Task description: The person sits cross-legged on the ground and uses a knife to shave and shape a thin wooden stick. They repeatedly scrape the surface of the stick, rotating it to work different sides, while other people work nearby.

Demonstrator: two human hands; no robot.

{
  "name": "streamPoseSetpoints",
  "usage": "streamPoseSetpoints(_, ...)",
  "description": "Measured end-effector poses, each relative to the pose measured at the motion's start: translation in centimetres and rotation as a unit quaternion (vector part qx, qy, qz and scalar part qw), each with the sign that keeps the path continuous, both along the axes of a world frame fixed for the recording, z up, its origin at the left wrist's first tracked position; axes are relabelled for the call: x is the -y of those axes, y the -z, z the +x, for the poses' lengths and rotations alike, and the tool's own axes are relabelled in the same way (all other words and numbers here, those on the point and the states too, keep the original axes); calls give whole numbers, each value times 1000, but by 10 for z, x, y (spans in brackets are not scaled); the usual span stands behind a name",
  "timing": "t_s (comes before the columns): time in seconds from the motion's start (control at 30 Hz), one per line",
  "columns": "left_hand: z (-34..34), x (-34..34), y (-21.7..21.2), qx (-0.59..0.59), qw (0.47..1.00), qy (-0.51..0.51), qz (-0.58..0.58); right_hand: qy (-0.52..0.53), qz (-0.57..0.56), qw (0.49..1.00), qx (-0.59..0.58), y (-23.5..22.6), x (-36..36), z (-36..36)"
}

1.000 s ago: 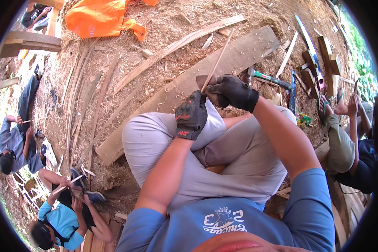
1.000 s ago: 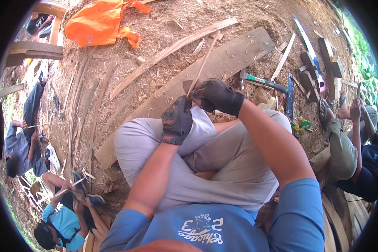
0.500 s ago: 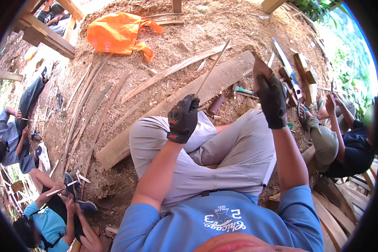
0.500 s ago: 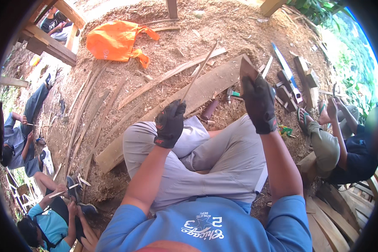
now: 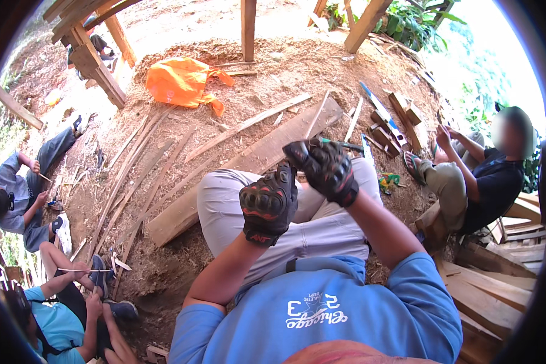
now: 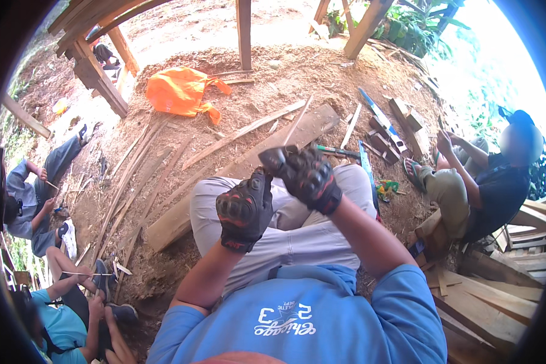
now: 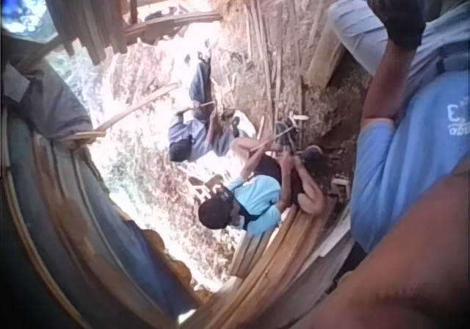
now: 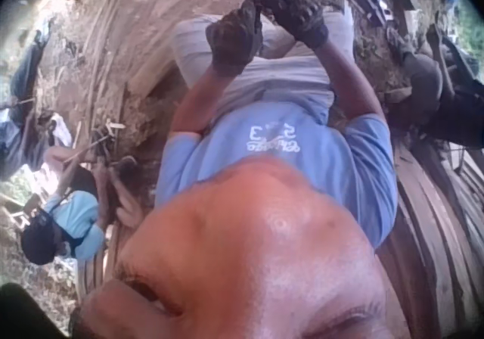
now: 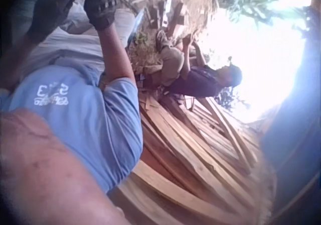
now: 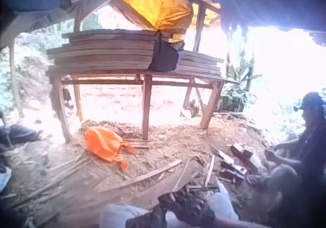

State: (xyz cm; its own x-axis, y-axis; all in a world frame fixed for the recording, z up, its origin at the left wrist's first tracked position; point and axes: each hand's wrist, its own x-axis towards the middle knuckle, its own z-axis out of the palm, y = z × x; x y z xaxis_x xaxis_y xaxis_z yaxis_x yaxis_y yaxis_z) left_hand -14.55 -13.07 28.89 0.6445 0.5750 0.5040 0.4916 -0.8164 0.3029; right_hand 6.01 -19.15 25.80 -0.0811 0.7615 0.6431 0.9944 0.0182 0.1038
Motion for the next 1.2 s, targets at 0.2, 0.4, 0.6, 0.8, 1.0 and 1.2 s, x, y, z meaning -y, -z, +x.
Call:
streamPoseSetpoints(0.2,-21,11,-3,10,999,10,37,-111,79,991,-11,-3,17,-18)
streamPoseSetpoints(0.4,-33,33,-5,-22,999,-2,25,26,7,1000,11,-17,32,-21)
streamPoseSetpoints(0.6,-35,26,11,72,983,23,-168,376,-91,914,-122,5,55,133)
streamPoseSetpoints(0.8,-50,-4,15,190,819,65,-537,300,37,897,-323,-23,91,114)
streamPoseSetpoints(1.0,-36,-1,19,284,637,86,-711,229,13,921,-315,-73,108,24)
streamPoseSetpoints(1.2,-26,8,28,273,613,68,-738,88,-27,989,-118,-61,92,-55)
